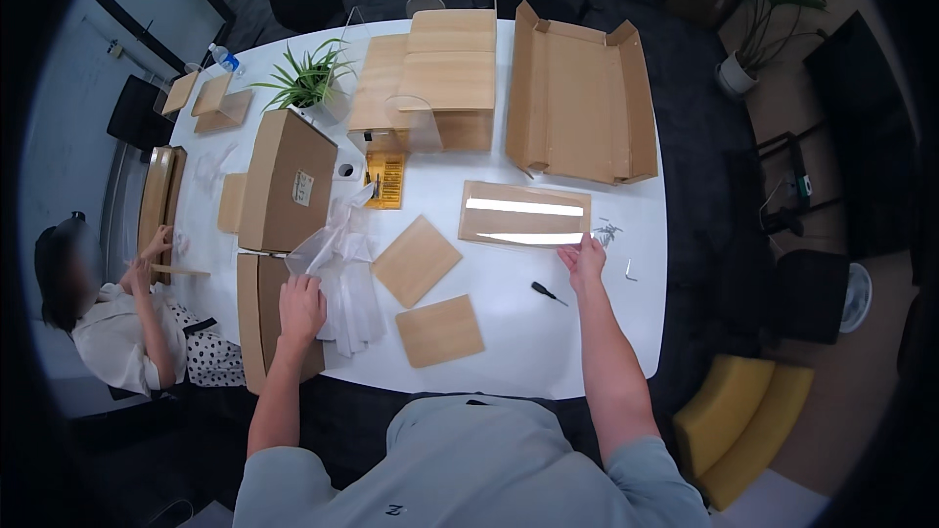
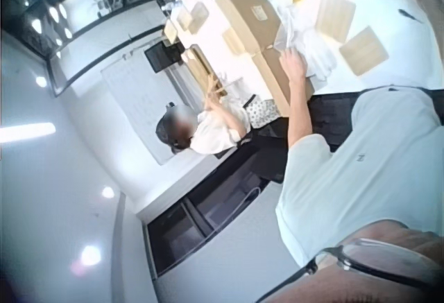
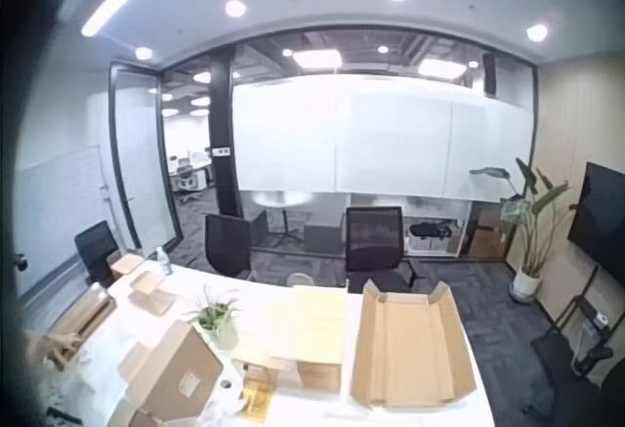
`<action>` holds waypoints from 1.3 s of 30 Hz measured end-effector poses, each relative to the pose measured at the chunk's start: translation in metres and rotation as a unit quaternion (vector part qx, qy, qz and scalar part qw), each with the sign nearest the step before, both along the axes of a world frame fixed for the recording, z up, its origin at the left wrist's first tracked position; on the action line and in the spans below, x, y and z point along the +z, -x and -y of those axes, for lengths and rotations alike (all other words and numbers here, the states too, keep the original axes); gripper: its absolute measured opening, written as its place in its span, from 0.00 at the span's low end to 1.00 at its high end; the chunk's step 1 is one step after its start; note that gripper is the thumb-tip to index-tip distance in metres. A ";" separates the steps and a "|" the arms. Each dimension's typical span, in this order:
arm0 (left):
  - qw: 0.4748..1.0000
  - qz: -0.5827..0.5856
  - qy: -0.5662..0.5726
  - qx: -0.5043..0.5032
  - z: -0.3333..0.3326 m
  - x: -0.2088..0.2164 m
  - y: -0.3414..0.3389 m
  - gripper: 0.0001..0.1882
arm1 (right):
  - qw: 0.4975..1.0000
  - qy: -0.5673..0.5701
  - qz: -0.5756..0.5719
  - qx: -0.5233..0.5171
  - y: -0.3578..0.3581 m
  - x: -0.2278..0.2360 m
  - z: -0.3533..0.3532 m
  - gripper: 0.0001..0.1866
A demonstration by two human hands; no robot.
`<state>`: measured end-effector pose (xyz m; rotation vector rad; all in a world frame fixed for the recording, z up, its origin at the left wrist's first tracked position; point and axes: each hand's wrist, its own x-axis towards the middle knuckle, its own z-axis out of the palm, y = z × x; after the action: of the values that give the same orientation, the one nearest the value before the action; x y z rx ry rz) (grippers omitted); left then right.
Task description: The person assembles small wooden components on a white table, using a screwdriver to tighten screws into pre-drilled holes. They handle wooden pieces, screws, and a screwdriver, working methodically to join parts together.
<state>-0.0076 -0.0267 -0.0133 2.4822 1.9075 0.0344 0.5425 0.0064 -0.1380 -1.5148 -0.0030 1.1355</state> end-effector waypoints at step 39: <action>0.794 0.435 0.371 0.208 -0.128 -0.171 -0.288 0.30 | 0.989 -0.014 -0.129 0.066 -0.041 -0.006 0.086 0.04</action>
<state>0.2808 0.1013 -0.1840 1.1681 1.5318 0.3041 0.5834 -0.0791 -0.1443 -1.3489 0.0589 1.4262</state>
